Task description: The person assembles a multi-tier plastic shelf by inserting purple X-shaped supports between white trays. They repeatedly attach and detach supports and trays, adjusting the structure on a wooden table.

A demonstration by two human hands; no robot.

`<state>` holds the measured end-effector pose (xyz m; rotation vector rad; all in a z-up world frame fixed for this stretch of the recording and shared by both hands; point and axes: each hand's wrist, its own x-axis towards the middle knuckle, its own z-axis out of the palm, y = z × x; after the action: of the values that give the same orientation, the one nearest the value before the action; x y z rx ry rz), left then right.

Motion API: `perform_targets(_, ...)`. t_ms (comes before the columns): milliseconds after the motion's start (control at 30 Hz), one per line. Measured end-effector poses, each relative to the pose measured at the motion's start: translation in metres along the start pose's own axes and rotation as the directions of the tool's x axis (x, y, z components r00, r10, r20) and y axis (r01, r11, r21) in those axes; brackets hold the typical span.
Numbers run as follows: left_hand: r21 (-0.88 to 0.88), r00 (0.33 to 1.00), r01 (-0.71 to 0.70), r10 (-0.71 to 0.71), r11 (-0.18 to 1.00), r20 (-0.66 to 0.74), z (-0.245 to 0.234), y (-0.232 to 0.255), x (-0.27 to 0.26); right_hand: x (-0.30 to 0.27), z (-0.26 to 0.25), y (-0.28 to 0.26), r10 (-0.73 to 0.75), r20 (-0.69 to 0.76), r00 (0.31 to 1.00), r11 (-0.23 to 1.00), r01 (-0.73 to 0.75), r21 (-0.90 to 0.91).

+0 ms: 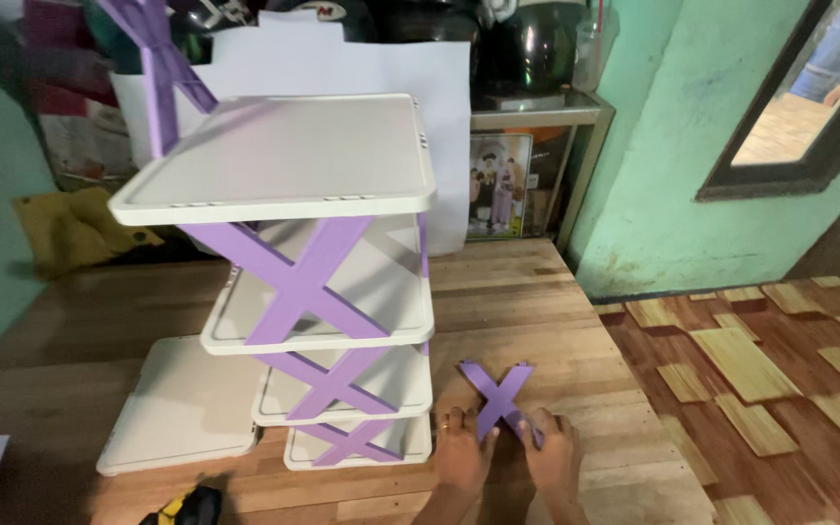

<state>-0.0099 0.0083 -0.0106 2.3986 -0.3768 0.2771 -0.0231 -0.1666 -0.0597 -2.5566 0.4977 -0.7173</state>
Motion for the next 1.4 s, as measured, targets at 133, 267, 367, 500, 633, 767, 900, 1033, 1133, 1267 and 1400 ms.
perform_targets(133,-0.136,0.992,-0.115,0.107,0.984,-0.066,-0.046,0.019,-0.005,0.01,-0.009,-0.017,-0.026,-0.123,0.992,0.991,0.041,0.125)
perform_targets(267,-0.303,0.97,-0.197,0.141,0.932,-0.197,-0.097,0.042,-0.007,0.02,-0.031,-0.051,-0.11,-0.221,0.969,0.951,0.167,0.26)
perform_targets(367,-0.361,0.926,-0.318,0.206,0.877,-0.317,-0.145,0.057,-0.01,0.027,-0.056,-0.091,-0.096,-0.244,0.965,0.916,0.181,0.357)
perform_targets(500,-0.322,0.856,-0.418,0.25,0.85,-0.452,-0.223,0.069,-0.013,0.028,-0.106,-0.151,-0.174,-0.272,0.946,0.829,0.29,0.477)
perform_targets(633,-0.204,0.708,-0.51,0.273,0.836,-0.652,-0.305,0.072,-0.01,0.022,-0.162,-0.219,-0.226,-0.325,0.918,0.78,0.37,0.505)
perform_targets(767,0.02,0.502,-0.482,0.295,0.876,-0.813,-0.377,0.062,0.005,0.011,-0.213,-0.284,-0.262,-0.364,0.894,0.768,0.422,0.482)
perform_targets(900,0.1,0.434,-0.383,0.275,0.918,-0.858,-0.432,0.04,0.02,0.013,-0.246,-0.342,-0.398,-0.508,0.764,0.702,0.61,0.367)
perform_targets(1033,0.04,0.514,-0.376,0.244,0.926,-0.822,-0.465,0.015,0.036,0.017,-0.259,-0.39,-0.495,-0.529,0.689,0.692,0.681,0.239)
perform_targets(1133,0.047,0.602,-0.393,0.296,0.918,-0.741,-0.476,0.0,0.044,0.021,-0.255,-0.419,-0.568,-0.489,0.662,0.683,0.711,0.17)
perform_targets(1267,0.025,0.68,-0.402,0.317,0.915,-0.662,-0.479,-0.008,0.051,0.023,-0.238,-0.452,-0.667,-0.463,0.584,0.635,0.77,0.055)
perform_targets(1400,0.098,0.642,-0.435,0.384,0.895,-0.664,-0.477,-0.011,0.049,0.015,-0.227,-0.461,-0.684,-0.392,0.615,0.671,0.741,-0.008)
